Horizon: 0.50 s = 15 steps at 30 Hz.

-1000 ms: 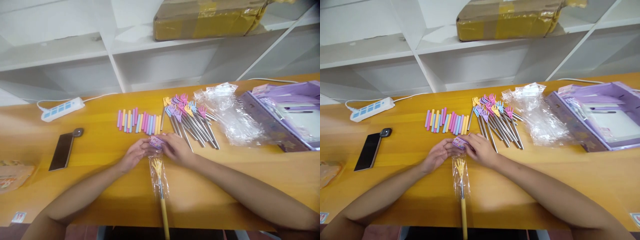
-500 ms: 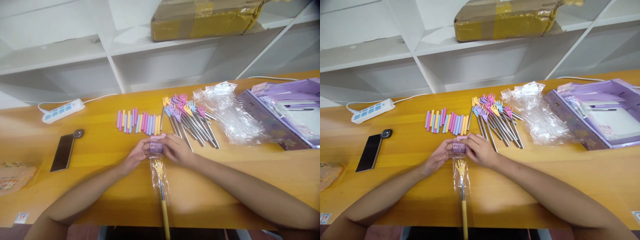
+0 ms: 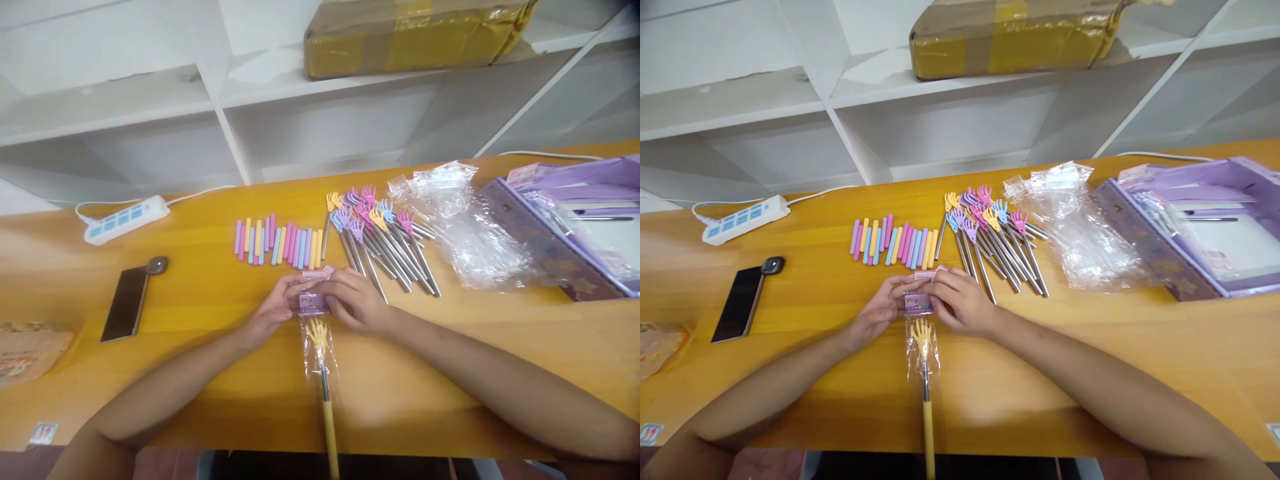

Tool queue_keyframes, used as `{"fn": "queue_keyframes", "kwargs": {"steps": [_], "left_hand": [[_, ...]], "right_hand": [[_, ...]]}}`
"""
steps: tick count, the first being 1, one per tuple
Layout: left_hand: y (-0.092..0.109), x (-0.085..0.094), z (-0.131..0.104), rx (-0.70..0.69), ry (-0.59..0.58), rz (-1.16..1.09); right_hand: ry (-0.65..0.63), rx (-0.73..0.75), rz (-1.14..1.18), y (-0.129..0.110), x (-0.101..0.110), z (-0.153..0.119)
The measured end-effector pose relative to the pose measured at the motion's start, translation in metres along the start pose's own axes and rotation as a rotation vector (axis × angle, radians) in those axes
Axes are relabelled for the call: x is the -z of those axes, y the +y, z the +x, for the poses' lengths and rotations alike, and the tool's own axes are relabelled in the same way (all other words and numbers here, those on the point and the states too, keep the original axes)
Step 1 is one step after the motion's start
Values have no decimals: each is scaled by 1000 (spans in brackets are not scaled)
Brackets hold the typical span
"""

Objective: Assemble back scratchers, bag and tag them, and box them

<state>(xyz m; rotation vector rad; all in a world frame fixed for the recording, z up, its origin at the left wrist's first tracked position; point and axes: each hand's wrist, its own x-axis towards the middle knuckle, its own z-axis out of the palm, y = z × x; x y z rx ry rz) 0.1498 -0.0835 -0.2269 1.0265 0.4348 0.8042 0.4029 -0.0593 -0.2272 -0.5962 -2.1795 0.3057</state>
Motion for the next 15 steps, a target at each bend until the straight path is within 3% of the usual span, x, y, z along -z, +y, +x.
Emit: {"fn": "queue_keyframes", "kwargs": {"steps": [8, 11, 15], "left_hand": [[2, -2, -2, -30, -30, 57], [2, -3, -3, -36, -29, 98], [2, -6, -2, -7, 62, 76]], "right_hand": [[135, -304, 78, -6, -7, -5], [120, -288, 120, -6, -11, -5], [151, -219, 138, -7, -12, -3]]}}
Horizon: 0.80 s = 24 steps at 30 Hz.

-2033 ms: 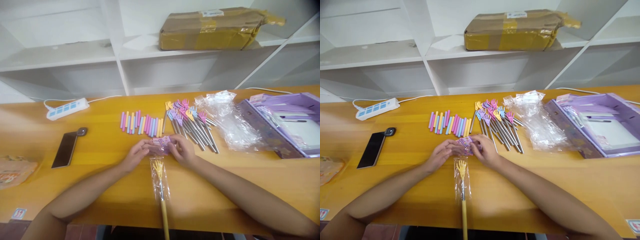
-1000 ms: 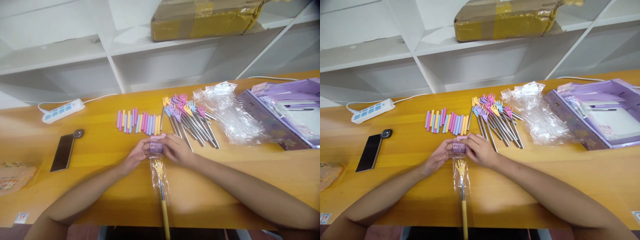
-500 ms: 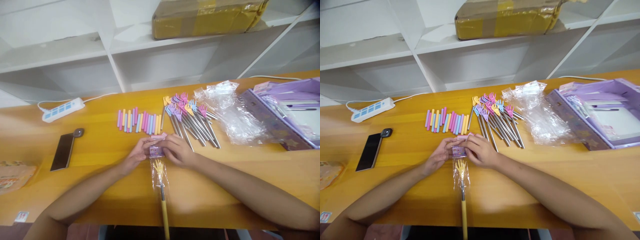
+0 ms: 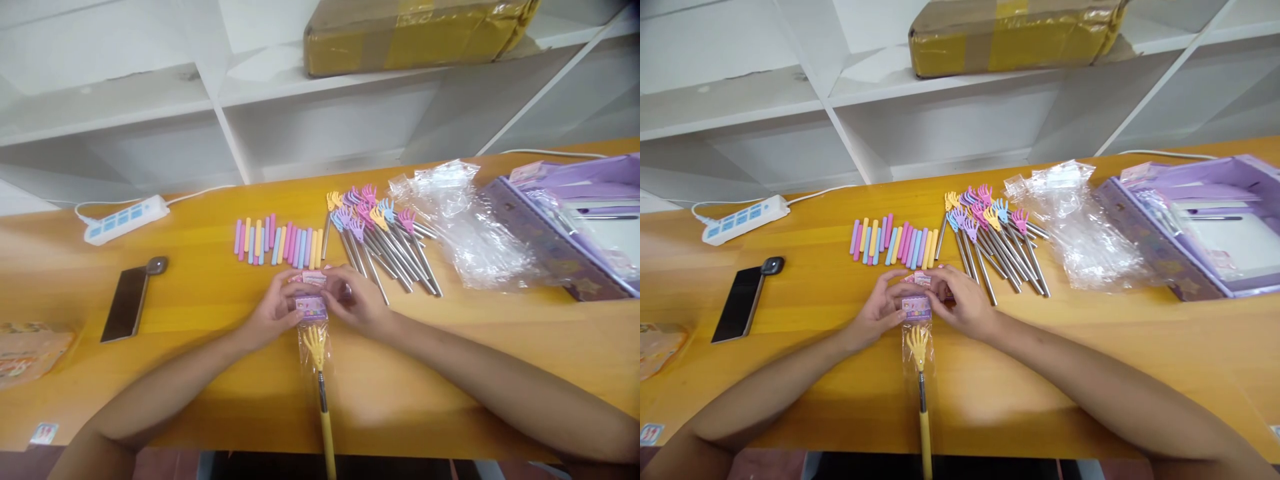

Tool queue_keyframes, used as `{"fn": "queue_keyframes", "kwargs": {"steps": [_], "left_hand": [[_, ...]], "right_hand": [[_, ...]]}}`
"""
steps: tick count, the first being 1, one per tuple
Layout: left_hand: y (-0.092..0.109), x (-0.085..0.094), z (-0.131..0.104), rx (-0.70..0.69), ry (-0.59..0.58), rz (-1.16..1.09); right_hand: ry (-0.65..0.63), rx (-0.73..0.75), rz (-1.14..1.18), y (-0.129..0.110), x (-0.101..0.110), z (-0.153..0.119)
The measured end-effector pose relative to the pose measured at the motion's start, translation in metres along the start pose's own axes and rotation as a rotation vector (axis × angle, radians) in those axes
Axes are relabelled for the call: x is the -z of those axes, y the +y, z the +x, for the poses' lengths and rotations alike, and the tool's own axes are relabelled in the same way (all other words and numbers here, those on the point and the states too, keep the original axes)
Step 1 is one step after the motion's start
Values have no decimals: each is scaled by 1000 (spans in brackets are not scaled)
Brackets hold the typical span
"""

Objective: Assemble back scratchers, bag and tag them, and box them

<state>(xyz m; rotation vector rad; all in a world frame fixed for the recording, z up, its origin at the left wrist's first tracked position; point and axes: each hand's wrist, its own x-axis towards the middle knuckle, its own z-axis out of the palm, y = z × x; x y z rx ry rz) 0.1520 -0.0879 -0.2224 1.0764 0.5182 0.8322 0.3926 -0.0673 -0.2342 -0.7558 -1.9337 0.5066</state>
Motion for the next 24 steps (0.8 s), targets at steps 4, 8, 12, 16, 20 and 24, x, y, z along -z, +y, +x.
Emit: {"fn": "queue_keyframes", "kwargs": {"steps": [4, 8, 12, 16, 20, 24], "left_hand": [[-1, -2, 1, 119, 63, 64], [-2, -2, 1, 165, 55, 143], [-2, 1, -1, 237, 71, 305], [1, 4, -2, 218, 51, 397], [2, 3, -2, 229, 5, 470], [3, 1, -2, 229, 3, 384]], "right_hand": [[22, 34, -6, -2, 3, 2], [-63, 85, -21, 2, 6, 1], [-125, 188, -36, 3, 8, -1], [-148, 253, -104, 0, 5, -2], [-89, 228, -156, 4, 0, -7], [-65, 237, -124, 8, 2, -8]]}}
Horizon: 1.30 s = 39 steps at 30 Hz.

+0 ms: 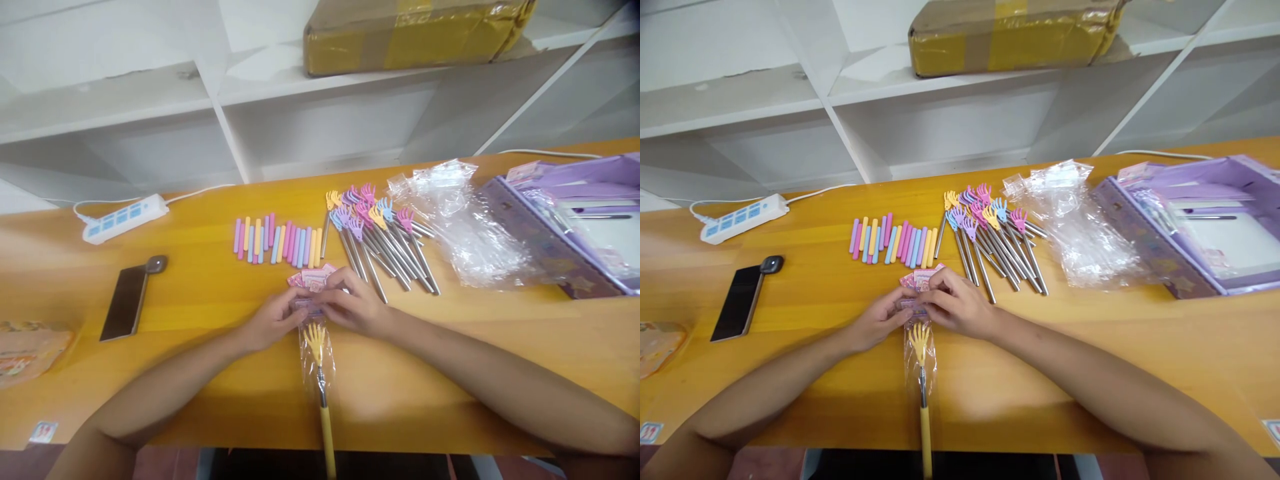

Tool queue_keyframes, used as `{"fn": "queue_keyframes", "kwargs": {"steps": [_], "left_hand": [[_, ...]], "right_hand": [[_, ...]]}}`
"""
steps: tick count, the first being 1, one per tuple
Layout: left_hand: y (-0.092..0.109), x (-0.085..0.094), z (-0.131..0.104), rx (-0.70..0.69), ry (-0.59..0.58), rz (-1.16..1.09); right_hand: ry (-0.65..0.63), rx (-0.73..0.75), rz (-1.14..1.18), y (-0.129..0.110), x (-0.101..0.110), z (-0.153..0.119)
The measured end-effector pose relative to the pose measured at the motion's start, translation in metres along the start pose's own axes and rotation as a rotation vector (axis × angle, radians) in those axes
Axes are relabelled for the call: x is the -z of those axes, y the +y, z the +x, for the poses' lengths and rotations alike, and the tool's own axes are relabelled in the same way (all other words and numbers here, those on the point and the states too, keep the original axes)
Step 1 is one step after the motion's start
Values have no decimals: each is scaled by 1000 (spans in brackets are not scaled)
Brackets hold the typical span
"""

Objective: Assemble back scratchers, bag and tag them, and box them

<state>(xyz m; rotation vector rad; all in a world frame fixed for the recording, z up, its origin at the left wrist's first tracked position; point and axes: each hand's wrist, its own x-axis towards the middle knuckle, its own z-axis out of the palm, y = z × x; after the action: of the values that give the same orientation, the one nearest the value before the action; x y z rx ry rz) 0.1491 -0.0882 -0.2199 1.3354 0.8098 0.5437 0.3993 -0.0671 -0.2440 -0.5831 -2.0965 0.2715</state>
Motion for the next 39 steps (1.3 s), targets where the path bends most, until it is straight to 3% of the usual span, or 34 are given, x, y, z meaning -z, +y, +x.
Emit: {"fn": "queue_keyframes", "kwargs": {"steps": [7, 15, 18, 21, 24, 29, 32, 36, 39], "left_hand": [[-3, 7, -1, -59, -96, -116], [-10, 2, 2, 28, 36, 36], [-13, 2, 1, 19, 49, 106], [-13, 2, 0, 7, 57, 144], [-11, 0, 0, -17, 21, 77], [-10, -1, -1, -7, -74, -49], [-13, 1, -2, -12, -83, -19], [-14, 3, -4, -100, -15, 162], [-13, 3, -8, -168, 12, 287]], "right_hand": [[-14, 67, -27, -1, 3, 3], [-88, 60, 66, -5, 6, 7], [-58, -98, 118, -10, 2, 7], [-161, -259, 211, -14, -3, 1], [-303, -325, 336, -16, -2, -2], [-408, -409, 540, -19, 6, 2], [-373, -497, 705, -27, 7, 3], [-161, -845, 877, -59, 2, -7], [-230, -1091, 961, -101, 1, -24]]}}
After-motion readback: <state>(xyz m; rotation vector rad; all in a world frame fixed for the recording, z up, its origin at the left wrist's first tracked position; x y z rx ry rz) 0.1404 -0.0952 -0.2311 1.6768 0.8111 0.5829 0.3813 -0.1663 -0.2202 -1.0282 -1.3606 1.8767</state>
